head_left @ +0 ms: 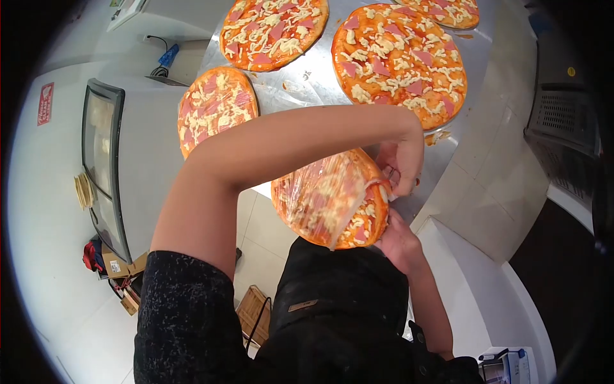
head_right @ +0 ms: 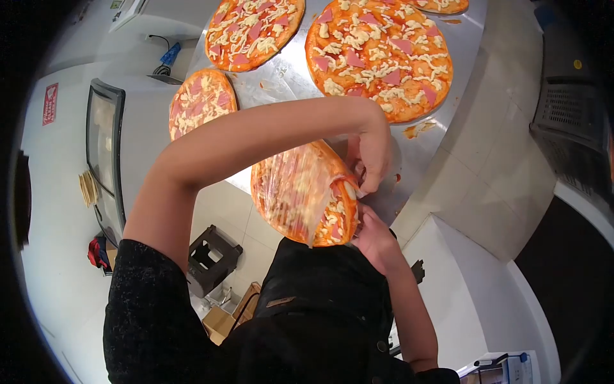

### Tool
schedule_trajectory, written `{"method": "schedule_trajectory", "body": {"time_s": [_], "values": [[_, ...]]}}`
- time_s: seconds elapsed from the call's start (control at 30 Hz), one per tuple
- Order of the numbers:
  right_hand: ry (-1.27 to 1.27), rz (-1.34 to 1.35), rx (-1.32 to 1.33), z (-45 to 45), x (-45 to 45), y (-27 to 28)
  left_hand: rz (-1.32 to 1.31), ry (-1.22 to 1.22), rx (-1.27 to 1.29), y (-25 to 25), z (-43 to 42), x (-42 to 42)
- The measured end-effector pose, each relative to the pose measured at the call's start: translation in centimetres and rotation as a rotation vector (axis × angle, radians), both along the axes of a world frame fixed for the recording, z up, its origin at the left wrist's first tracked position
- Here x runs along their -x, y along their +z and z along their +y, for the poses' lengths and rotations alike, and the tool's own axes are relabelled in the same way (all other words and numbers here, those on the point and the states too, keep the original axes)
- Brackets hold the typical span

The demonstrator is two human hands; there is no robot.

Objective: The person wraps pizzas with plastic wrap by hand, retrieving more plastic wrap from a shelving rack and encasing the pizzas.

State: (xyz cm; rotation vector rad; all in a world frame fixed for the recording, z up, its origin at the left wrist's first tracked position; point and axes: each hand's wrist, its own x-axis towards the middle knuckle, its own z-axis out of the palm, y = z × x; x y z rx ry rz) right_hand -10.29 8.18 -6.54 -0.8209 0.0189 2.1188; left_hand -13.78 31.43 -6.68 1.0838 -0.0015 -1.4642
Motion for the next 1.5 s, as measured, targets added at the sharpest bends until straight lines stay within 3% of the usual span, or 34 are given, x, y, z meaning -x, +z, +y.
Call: {"method": "schedule_trajectory", "body": {"time_s": [0.17, 0.23, 0.27, 0.33, 0.4, 0.47, 0.53, 0.57, 0.63, 0.77, 1.0, 1.5], "values": [[-0.048, 0.055, 0.033, -0.1, 0.7, 0.1, -0.008, -0.098, -0.011, 1.5, -0.6, -1.1], [-0.049, 0.056, 0.006, -0.2, 0.6, -0.1, -0.441, 0.084, -0.563, 3.9, -0.2, -0.2], [-0.04, 0.057, 0.003, -0.1, 0.5, 0.0, -0.438, 0.091, -0.568, 5.5, -0.5, 1.4], [-0.03, 0.083, 0.059, 0.2, 0.6, 0.2, -0.903, 0.91, -1.038, 9.4, -2.8, 6.2], [-0.011, 0.072, 0.083, 0.8, 0.8, 0.8, -0.814, 1.606, -0.956, 11.1, -5.9, 9.8], [0.022, 0.053, 0.111, 1.0, 1.0, 1.0, -0.493, 1.769, -1.323, 11.4, -10.7, 13.4], [-0.016, 0.139, 0.223, 0.8, 1.4, 0.4, -0.271, 1.891, -1.312, 9.1, -16.1, 15.9], [0.01, 0.136, 0.226, 0.8, 1.6, 0.1, -0.253, 1.914, -1.32, 8.5, -18.3, 16.3], [0.048, 0.211, 0.276, 0.6, 2.0, -0.6, -0.249, 1.389, -1.727, 7.9, -21.1, 16.6], [0.061, 0.169, 0.25, 0.2, 2.0, -0.9, -0.123, 1.283, -1.837, 7.2, -22.5, 16.2], [0.021, 0.143, 0.243, -0.6, 2.5, -0.6, -0.232, 1.337, -1.798, 6.0, -21.6, 17.1], [-0.076, 0.127, 0.273, -0.8, 3.9, -0.3, -0.202, 1.37, -1.717, 4.6, -22.2, 18.0]]}}
